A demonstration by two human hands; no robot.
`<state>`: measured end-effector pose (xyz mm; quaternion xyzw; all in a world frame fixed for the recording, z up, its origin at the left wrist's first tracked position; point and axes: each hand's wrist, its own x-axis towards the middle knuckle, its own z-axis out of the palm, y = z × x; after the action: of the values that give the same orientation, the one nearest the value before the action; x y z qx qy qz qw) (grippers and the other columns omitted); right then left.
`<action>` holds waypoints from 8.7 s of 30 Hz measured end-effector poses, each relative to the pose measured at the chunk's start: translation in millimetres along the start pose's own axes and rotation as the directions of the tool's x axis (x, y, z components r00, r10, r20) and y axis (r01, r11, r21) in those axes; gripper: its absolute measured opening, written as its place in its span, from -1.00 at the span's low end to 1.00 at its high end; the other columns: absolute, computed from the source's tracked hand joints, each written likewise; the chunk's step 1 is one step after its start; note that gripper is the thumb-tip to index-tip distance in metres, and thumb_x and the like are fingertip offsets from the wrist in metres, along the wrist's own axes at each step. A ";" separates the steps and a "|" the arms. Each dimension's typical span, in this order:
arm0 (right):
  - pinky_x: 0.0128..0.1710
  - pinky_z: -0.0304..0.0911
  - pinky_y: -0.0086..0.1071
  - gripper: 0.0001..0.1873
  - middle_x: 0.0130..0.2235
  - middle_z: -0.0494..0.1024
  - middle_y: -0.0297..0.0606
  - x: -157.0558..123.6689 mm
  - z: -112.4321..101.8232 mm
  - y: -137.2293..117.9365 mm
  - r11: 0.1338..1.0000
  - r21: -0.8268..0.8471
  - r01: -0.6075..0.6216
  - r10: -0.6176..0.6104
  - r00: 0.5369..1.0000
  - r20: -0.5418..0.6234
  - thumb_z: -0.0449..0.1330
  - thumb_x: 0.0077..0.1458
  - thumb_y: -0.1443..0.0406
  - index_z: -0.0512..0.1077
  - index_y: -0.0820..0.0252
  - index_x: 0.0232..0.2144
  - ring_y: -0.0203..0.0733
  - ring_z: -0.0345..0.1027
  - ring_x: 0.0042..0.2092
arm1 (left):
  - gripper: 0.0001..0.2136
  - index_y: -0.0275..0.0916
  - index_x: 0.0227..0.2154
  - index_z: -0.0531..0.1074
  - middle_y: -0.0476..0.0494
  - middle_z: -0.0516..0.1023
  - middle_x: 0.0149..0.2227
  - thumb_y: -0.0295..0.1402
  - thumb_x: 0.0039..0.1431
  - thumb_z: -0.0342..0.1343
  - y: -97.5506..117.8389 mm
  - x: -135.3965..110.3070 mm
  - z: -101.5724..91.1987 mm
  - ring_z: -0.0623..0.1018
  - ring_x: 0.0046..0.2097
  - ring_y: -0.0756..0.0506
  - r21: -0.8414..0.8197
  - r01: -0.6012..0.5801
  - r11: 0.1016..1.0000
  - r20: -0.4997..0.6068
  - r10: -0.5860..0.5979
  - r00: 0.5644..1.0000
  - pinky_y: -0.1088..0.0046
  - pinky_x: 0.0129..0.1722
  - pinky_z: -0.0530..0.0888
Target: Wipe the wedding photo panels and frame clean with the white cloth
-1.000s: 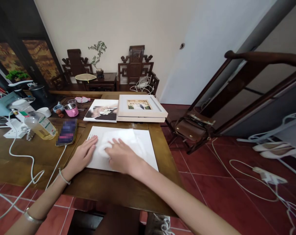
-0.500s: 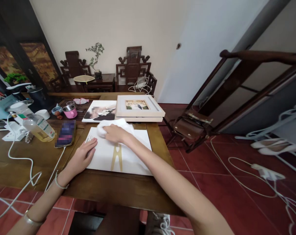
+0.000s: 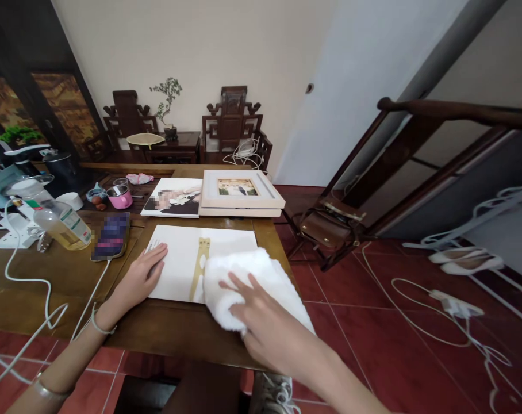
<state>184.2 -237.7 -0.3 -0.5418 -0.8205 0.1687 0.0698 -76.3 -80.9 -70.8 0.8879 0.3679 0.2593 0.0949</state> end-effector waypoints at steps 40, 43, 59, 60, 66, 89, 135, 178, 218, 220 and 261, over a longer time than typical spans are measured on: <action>0.19 -0.19 0.17 -0.69 0.04 0.42 0.07 88.6 -10.5 80.9 0.997 -0.068 -0.040 0.027 0.983 -0.180 -0.07 -0.14 0.55 0.37 0.28 -0.36 0.13 -0.01 0.25 | -0.64 -0.31 0.06 0.33 -0.30 0.35 0.14 -0.42 0.24 -0.14 1.3 0.6 -5.1 0.31 0.20 -0.21 0.018 0.021 1.000 0.044 -0.021 0.999 0.00 0.17 0.22; 0.23 -0.28 0.16 -0.65 0.21 0.22 0.04 53.5 1.2 50.8 0.999 -0.045 -0.007 0.001 0.991 -0.131 -0.06 -0.16 0.56 0.39 0.29 -0.32 0.05 -0.24 0.31 | -0.64 -0.32 0.07 0.32 -0.31 0.34 0.15 -0.42 0.25 -0.15 1.6 0.8 -4.6 0.30 0.20 -0.21 0.021 0.012 1.000 0.042 -0.013 0.999 0.00 0.17 0.21; 0.18 -0.14 0.17 -0.68 -0.06 0.50 -0.04 82.4 -2.6 39.4 0.994 0.041 -0.103 0.109 0.974 -0.198 -0.10 -0.07 0.54 0.37 0.25 -0.33 0.09 0.06 0.23 | -0.65 -0.25 0.06 0.33 -0.28 0.36 0.14 -0.42 0.25 -0.13 0.4 0.2 -2.7 0.31 0.19 -0.21 0.010 0.002 1.000 0.031 -0.002 1.000 0.00 0.17 0.22; 0.16 -0.15 0.21 -0.67 -0.04 0.48 0.00 96.4 -1.1 39.8 0.992 0.040 -0.122 0.128 0.967 -0.221 -0.11 -0.05 0.53 0.37 0.27 -0.30 0.12 0.04 0.23 | -0.65 -0.24 0.06 0.33 -0.28 0.36 0.14 -0.42 0.25 -0.13 -0.3 0.0 -2.5 0.31 0.19 -0.21 0.007 0.003 1.000 0.031 -0.003 1.000 0.00 0.17 0.21; 0.18 -0.36 0.28 -0.64 0.24 0.09 0.19 86.7 17.5 -2.8 0.999 -0.021 -0.047 0.044 0.990 -0.131 0.00 -0.09 0.51 0.39 0.42 -0.19 0.25 -0.37 0.31 | -0.65 -0.28 0.07 0.32 -0.30 0.35 0.14 -0.42 0.25 -0.14 -0.2 -0.6 -1.9 0.30 0.20 -0.21 0.014 0.004 1.000 0.036 -0.004 0.999 -0.01 0.17 0.21; 0.14 -0.37 0.35 -0.59 0.27 0.02 0.18 108.5 20.0 -27.4 0.971 -0.235 -0.032 0.029 0.999 -0.018 0.08 -0.02 0.45 0.42 0.35 -0.07 0.37 -0.35 0.29 | -0.65 -0.28 0.07 0.32 -0.30 0.35 0.14 -0.44 0.25 -0.16 1.9 -0.4 -1.9 0.30 0.20 -0.20 0.013 0.007 1.000 0.032 -0.007 0.999 0.01 0.18 0.20; 0.19 -0.29 0.18 -0.64 0.25 0.12 0.05 140.5 32.0 -61.3 0.912 -0.254 0.323 -0.348 0.936 -0.058 0.05 0.06 0.36 0.44 0.24 -0.08 0.23 -0.17 0.28 | -0.53 -0.29 0.11 0.30 -0.18 0.28 0.19 -0.13 0.29 -0.20 -8.0 7.0 -22.3 0.24 0.23 -0.17 -0.807 0.172 0.565 -0.132 -0.456 0.880 0.23 0.23 0.14; 0.27 -0.22 0.00 -0.63 0.22 0.21 -0.07 9.8 0.5 22.9 0.993 -0.083 -0.087 0.083 0.995 -0.053 -0.07 -0.19 0.56 0.41 0.23 -0.36 -0.04 -0.25 0.32 | -0.61 -0.23 0.08 0.29 -0.23 0.34 0.15 -0.44 0.19 -0.12 4.7 1.4 -9.2 0.30 0.19 -0.17 0.085 -0.005 0.996 0.025 0.003 1.000 0.12 0.16 0.21; 0.18 -0.08 0.02 -0.79 -0.06 0.50 -0.02 91.9 -18.7 91.5 0.987 -0.028 -0.156 0.149 0.974 -0.170 -0.05 0.10 0.43 0.38 0.27 -0.32 0.06 0.32 0.03 | -0.59 -0.22 0.17 0.18 -0.26 0.19 0.24 -0.33 0.27 -0.16 4.4 3.3 -7.3 0.15 0.27 -0.17 0.134 0.056 0.989 0.140 -0.075 0.987 0.13 0.18 0.08; 0.19 -0.12 0.03 -0.79 -0.02 0.47 0.01 88.1 -17.2 89.5 0.989 -0.030 -0.147 0.140 0.976 -0.166 -0.05 0.09 0.45 0.38 0.29 -0.31 0.08 0.29 0.07 | -0.59 -0.23 0.17 0.18 -0.26 0.19 0.24 -0.33 0.27 -0.17 4.9 3.1 -7.3 0.15 0.28 -0.16 0.147 0.059 0.987 0.139 -0.080 0.987 0.14 0.18 0.09; 0.24 -0.19 0.04 -0.71 0.13 0.36 -0.05 23.3 0.6 25.8 0.996 0.081 -0.038 0.044 0.996 -0.073 -0.04 -0.08 0.51 0.40 0.25 -0.32 0.04 -0.01 0.26 | -0.58 -0.25 0.19 0.14 -0.22 0.15 0.26 -0.32 0.30 -0.22 5.0 3.0 -7.5 0.10 0.29 -0.12 0.197 0.046 0.979 0.178 -0.082 0.981 0.14 0.20 0.07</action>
<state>197.0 -207.4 -11.5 -0.5613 -0.7985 0.1825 0.1184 -75.4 -82.5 -61.5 0.9008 0.4093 0.1357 0.0507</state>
